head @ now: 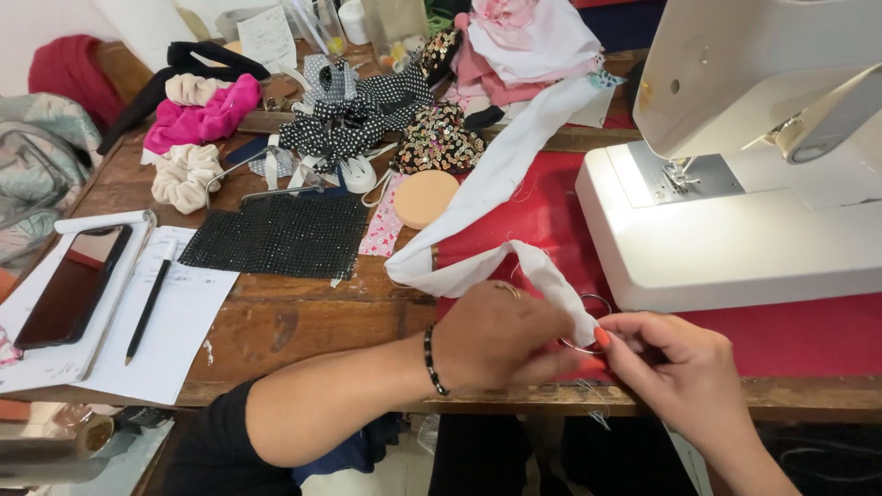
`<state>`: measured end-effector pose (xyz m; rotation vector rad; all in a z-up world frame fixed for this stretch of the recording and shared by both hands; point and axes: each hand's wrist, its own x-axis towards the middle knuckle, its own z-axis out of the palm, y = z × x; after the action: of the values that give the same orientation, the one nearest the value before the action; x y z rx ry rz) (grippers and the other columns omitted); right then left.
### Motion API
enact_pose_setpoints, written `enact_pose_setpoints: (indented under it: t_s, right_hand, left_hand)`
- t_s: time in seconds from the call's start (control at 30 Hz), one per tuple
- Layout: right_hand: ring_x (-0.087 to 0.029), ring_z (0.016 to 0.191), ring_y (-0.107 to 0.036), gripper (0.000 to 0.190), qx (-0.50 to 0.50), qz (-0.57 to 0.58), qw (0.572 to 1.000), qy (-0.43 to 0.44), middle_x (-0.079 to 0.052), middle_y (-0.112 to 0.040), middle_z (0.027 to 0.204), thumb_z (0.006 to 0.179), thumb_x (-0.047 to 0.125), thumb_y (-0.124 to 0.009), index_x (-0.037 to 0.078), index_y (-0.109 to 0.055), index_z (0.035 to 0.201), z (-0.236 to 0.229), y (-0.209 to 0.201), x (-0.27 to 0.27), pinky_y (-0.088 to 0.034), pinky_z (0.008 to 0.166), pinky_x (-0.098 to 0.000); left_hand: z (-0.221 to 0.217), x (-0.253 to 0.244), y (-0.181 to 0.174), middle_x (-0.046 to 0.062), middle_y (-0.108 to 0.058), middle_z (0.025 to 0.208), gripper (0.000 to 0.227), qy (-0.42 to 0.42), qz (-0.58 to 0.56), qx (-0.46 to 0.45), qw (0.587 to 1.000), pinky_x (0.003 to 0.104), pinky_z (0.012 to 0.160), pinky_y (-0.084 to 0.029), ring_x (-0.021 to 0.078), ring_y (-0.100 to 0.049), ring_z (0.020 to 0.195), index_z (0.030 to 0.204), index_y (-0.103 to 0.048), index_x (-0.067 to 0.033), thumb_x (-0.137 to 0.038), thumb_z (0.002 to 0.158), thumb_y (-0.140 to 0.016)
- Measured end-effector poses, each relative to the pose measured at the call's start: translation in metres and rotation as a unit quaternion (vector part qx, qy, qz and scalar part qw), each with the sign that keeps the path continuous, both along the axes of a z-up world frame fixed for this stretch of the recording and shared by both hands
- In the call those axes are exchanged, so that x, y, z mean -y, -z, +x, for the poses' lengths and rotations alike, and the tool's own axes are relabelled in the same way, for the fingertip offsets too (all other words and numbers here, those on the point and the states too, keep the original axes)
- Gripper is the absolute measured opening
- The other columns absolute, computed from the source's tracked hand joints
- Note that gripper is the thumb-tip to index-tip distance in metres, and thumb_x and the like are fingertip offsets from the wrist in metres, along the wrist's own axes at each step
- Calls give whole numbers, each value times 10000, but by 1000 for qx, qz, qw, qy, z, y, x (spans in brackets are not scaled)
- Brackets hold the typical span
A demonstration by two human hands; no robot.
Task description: The person folds a long white fabric strip in half lengthwise and then repeatedly folds the edges inward to form a narrow tube. The hands smooth and adjust the folded edges along the strip's length. The strip remains on the worktable throughout.
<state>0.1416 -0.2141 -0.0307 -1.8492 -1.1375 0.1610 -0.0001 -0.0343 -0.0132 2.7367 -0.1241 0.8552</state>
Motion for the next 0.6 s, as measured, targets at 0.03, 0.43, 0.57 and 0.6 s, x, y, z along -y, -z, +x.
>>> enact_pose_setpoints:
  t_s: [0.03,0.43,0.57,0.6]
  right_hand:
    - [-22,522,-615,118,7,7,1000,-5,51,-799,698,846,195,-756,149,-843,911,0,2,1,-496,520,-192]
    - [-18,633,-736,132,39,24,998,-47,30,-830,855,855,170,-731,135,-817,949,1,7,3,-557,538,-168]
    - [-14,615,-727,107,48,29,997,-46,40,-821,826,864,175,-732,135,-811,923,-1,5,1,-547,549,-167]
    - [-14,615,-727,107,48,29,997,-46,40,-821,826,864,175,-732,135,-811,923,-1,6,1,-547,549,-167]
  left_hand:
    - [-1,5,2,25,-491,572,360,43,21,47,998,403,579,-411,277,-527,497,803,-525,-122,-414,975,-648]
    - [1,3,21,45,-533,604,339,65,47,43,996,395,434,-296,266,-517,519,786,-461,-98,-294,1047,-553]
    - [1,1,22,55,-495,599,359,78,49,21,996,407,425,-257,269,-462,503,797,-412,-85,-290,1057,-550]
    - [1,1,25,55,-495,599,359,78,49,21,996,407,425,-257,269,-462,503,797,-412,-85,-290,1057,-550]
